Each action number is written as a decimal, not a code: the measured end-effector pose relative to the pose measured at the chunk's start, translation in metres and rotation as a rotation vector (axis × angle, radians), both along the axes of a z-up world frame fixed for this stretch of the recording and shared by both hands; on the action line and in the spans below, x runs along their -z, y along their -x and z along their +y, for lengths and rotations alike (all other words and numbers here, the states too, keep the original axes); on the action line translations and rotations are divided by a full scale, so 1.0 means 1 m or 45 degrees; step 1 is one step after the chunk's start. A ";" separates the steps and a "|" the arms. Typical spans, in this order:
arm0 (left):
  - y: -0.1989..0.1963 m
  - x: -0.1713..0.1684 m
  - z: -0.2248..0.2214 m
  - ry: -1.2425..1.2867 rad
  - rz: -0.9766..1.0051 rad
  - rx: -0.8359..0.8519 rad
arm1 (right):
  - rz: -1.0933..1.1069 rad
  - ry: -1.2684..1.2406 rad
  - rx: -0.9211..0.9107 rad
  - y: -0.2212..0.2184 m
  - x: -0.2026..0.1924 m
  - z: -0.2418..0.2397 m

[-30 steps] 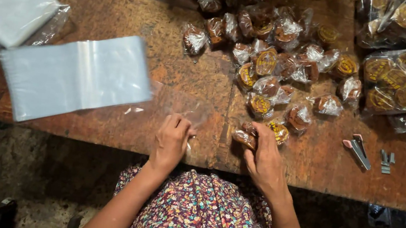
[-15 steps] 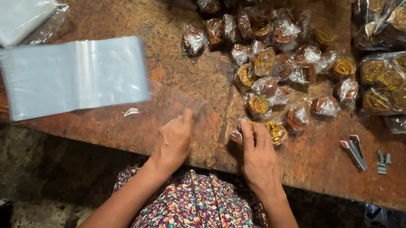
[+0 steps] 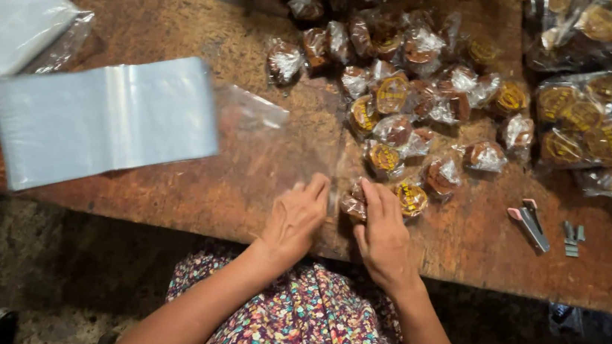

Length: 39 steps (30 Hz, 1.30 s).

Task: Packaging small foil-wrapped items into plastic bags and sealing them with a stapler

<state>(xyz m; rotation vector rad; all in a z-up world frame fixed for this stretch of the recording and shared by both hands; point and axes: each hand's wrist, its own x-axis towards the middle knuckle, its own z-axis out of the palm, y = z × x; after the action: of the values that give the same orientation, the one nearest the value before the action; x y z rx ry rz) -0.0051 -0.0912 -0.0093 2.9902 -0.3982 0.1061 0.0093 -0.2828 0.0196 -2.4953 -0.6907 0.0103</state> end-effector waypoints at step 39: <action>0.028 -0.026 -0.009 0.278 -0.238 0.253 | 0.972 -1.148 0.592 0.026 0.065 0.023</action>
<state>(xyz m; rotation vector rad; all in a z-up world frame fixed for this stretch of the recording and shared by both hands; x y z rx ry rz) -0.0333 -0.1003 0.0166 2.7174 -0.6555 0.3853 -0.0166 -0.2601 -0.0457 -1.5265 0.2014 0.3702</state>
